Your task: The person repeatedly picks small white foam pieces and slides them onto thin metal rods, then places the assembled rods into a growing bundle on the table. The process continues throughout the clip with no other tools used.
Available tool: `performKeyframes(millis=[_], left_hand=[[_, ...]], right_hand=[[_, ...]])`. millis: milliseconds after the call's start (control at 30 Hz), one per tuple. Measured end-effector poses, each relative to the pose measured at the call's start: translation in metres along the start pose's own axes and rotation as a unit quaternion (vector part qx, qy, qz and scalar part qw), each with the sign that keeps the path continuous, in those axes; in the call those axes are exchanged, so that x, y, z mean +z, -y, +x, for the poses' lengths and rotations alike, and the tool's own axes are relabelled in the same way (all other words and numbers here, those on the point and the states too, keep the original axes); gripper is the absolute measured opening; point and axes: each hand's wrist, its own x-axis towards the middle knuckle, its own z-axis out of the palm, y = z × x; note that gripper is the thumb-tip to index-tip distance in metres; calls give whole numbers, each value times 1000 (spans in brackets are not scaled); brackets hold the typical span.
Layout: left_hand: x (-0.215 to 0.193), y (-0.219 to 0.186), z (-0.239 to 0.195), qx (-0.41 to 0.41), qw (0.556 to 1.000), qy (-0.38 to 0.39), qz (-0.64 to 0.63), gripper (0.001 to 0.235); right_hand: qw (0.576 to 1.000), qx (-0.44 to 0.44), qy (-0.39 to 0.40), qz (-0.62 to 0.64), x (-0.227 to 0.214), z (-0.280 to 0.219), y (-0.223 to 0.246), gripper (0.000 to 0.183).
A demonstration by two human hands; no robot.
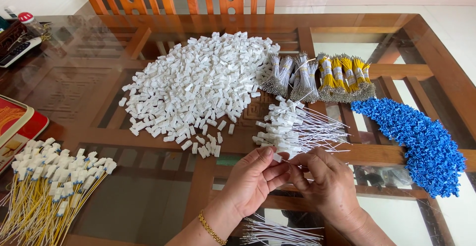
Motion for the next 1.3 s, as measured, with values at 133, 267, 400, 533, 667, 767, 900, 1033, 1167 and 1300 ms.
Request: performKeyframes(millis=[133, 267, 400, 533, 667, 767, 900, 1033, 1167, 1300], left_hand=[[2, -1, 0, -4, 999, -34, 10, 20], [3, 2, -2, 6, 1000, -2, 14, 21], [3, 4, -2, 23, 999, -10, 33, 19], [-2, 5, 0, 29, 999, -7, 34, 17], [3, 1, -1, 19, 998, -23, 48, 22], [0, 6, 1, 32, 998, -17, 49, 20], [-2, 9, 3, 45, 998, -12, 49, 20], [-3, 17, 4, 76, 996, 0, 55, 16], [-9, 20, 6, 77, 996, -9, 48, 17], [18, -16, 6, 90, 937, -17, 337, 23]], right_hand=[[1000, 7, -2, 2, -2, 0, 0, 16], [1000, 2, 4, -5, 0, 0, 1, 14], [1000, 5, 13, 12, 1, 1, 6, 14], [995, 44, 37, 80, 1, 1, 4, 10], [978, 144, 91, 123, 2, -3, -3, 13], [978, 142, 93, 118, 4, -5, -4, 9], [990, 77, 72, 93, 6, -2, 1, 11], [994, 60, 59, 75, 7, -2, -1, 11], [994, 70, 63, 60, 15, -6, -10, 7], [995, 72, 67, 26, 27, -3, -27, 6]])
